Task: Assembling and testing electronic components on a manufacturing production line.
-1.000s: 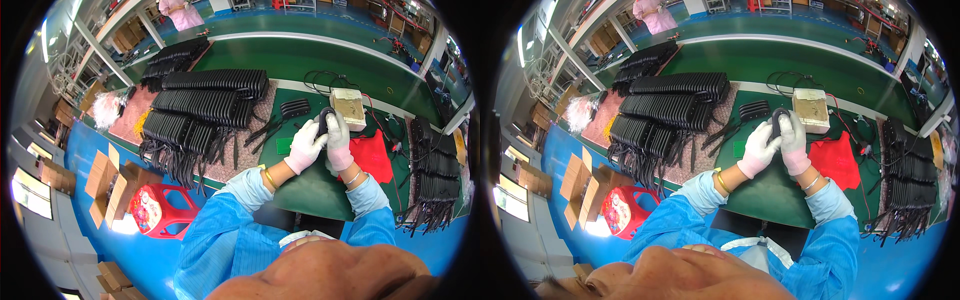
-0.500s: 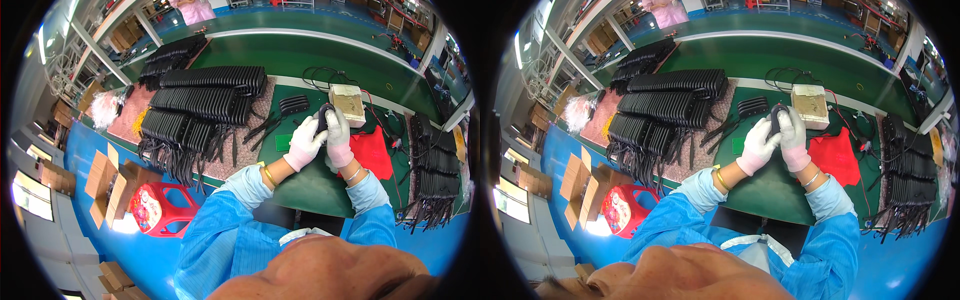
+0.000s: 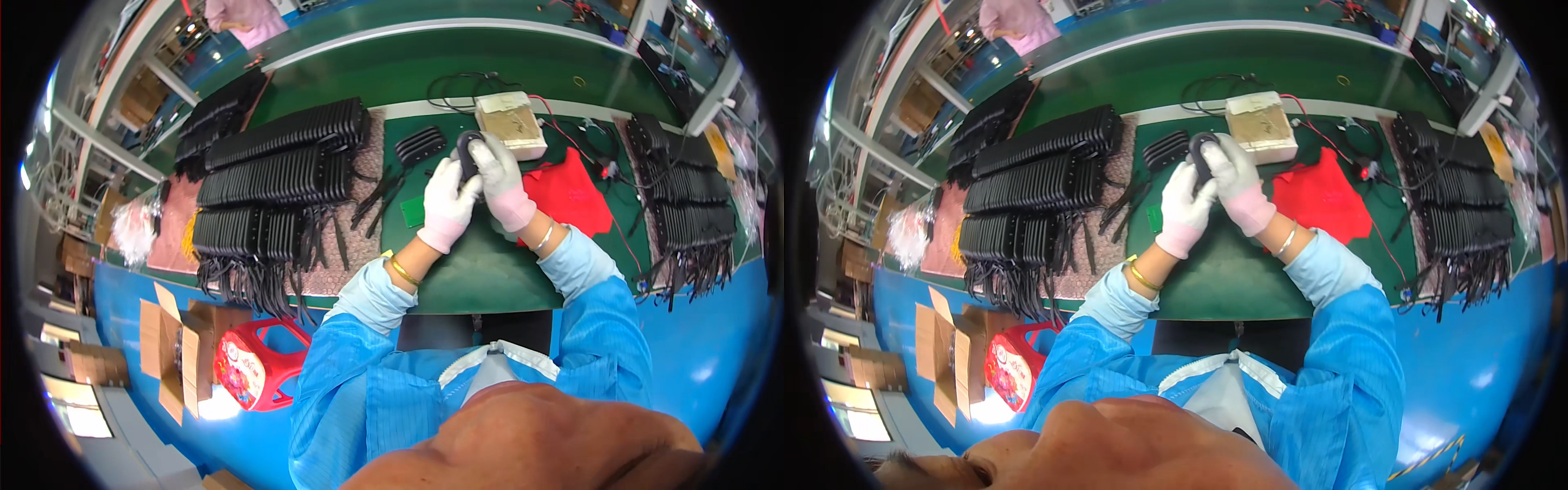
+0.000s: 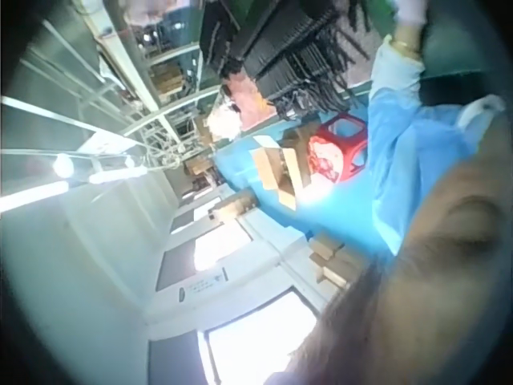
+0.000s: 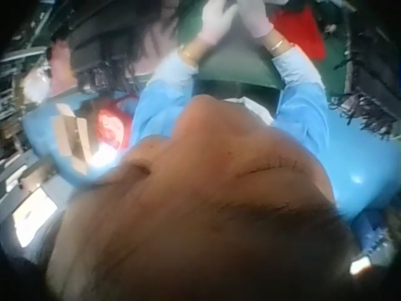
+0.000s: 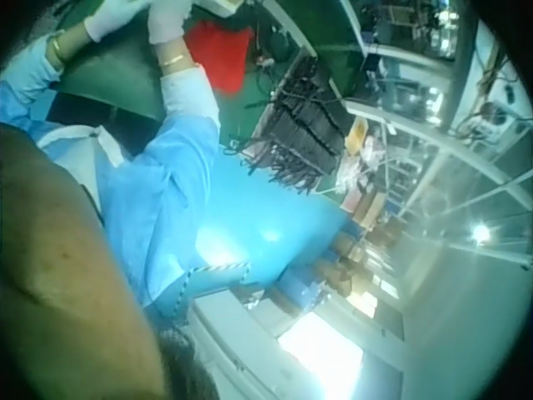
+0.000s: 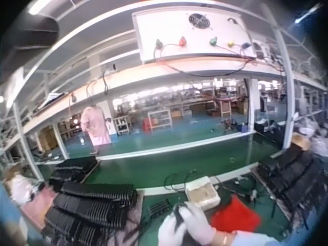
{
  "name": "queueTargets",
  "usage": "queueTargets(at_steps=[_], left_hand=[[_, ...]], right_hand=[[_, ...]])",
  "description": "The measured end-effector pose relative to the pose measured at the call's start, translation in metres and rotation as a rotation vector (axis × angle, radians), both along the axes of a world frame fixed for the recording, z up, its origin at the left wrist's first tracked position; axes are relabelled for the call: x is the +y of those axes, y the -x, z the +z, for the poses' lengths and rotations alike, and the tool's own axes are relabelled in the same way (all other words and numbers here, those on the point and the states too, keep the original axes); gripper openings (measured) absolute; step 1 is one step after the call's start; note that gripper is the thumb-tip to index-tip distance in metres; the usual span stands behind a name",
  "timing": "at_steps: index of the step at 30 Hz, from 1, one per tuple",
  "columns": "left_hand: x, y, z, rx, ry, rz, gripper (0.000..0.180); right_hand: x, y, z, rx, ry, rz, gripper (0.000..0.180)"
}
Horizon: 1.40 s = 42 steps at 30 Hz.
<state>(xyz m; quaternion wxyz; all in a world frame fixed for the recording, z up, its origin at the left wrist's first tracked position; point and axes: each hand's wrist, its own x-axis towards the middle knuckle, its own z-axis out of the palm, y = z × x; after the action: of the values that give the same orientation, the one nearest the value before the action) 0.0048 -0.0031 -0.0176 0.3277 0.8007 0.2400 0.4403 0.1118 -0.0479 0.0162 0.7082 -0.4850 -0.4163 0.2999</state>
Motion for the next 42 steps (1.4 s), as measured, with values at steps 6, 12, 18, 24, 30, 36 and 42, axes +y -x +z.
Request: queueTargets(at_steps=[6, 12, 18, 24, 30, 36, 42], left_hand=[[-0.001, 0.0, 0.003, 0.011, 0.081, -0.042, 0.022], [-0.002, 0.001, 0.003, -0.001, 0.073, -0.059, 0.02], [-0.001, 0.001, 0.008, -0.077, 0.011, -0.082, 0.017], [0.008, -0.002, 0.004, -0.143, 0.33, -0.136, 0.012], [0.012, -0.002, 0.0, -0.167, 0.338, -0.139, 0.011], [0.009, 0.002, 0.001, -0.151, 0.329, -0.14, 0.011], [0.011, 0.001, 0.003, -0.133, 0.298, -0.134, 0.011]], right_hand=[[-0.004, -0.003, 0.002, -0.005, 0.008, 0.015, 0.026], [-0.004, -0.008, 0.002, -0.123, -0.004, 0.0, 0.026], [-0.005, -0.023, 0.007, -0.257, -0.037, 0.054, 0.027], [-0.052, -0.145, 0.021, -1.478, 0.364, -0.384, 0.024], [-0.108, -0.229, 0.024, -1.677, 1.059, -0.135, 0.035], [-0.121, -0.26, -0.008, -1.824, 0.569, -0.051, 0.04], [-0.112, -0.264, -0.003, -1.67, 0.599, 0.006, 0.039]])
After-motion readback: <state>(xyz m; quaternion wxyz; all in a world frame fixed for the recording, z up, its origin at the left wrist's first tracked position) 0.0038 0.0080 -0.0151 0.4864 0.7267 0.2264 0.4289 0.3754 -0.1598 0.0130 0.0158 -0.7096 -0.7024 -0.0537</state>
